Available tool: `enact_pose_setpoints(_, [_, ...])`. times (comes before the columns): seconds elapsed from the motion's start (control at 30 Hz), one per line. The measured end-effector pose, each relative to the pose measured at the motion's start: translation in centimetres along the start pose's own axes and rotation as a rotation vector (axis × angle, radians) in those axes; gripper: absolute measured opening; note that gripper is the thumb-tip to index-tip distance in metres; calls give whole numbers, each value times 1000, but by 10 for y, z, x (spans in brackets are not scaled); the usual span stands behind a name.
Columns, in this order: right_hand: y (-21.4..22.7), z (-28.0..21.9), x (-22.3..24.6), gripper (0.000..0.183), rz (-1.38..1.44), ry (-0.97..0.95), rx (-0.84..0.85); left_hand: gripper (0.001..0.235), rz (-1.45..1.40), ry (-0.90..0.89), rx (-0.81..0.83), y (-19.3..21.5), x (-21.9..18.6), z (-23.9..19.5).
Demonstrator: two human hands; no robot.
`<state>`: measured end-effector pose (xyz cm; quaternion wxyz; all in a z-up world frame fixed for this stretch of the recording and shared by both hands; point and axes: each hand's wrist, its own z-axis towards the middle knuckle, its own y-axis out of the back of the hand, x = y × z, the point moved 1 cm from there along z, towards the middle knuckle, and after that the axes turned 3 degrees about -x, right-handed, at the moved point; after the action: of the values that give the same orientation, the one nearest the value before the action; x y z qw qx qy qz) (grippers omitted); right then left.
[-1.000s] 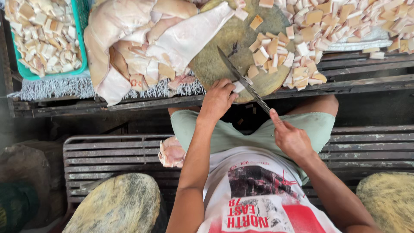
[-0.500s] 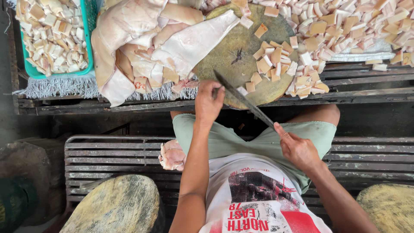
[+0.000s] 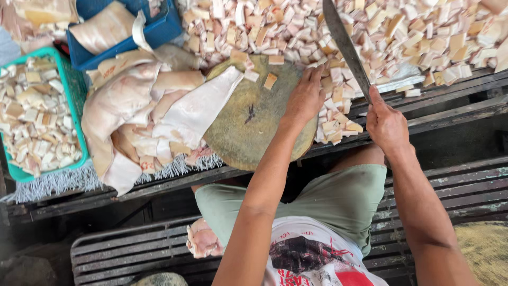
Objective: The person cuts large pieces of white meat into smaller cubes using a large knife on a round wooden cutting board. The person repeatedly slices the meat into strips and then dices them, occasionally moving the cut pieces aside.
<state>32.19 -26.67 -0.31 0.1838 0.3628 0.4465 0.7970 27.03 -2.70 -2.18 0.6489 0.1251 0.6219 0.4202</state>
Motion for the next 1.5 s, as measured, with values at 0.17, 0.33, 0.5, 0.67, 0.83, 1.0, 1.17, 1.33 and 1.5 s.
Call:
enact_pose_setpoints(0.17, [9,-18,18,59,190,-190,23,56,-71,-33,-51,5,-13,0])
enact_pose_setpoints(0.33, [-10,-48,89,65,895,-428,138,47,-52,51,-268,60,23,-55])
enact_pose_setpoints(0.5, [-32,-61,155,65,1051,-428,306,46,448,327,-748,145,104,-127])
enact_pose_setpoints(0.67, [-51,-60,200,63,989,-390,456,80,286,764,-1029,159,170,-183])
enact_pose_setpoints(0.83, [-74,-46,233,62,1030,-386,579,84,-726,593,-1381,126,222,-183])
enact_pose_setpoints(1.0, [-99,-27,259,64,1035,-352,639,73,-940,596,-1465,124,220,-178])
enact_pose_setpoints(1.17, [-120,-23,267,64,1052,-375,669,49,-1365,718,-1229,142,182,-170])
enact_pose_setpoints(1.33, [-114,-27,240,66,1130,-371,548,45,-1443,581,-975,170,144,-166])
enact_pose_setpoints(1.5, [-63,-29,189,67,1210,-348,302,43,-1590,403,-728,166,78,-113])
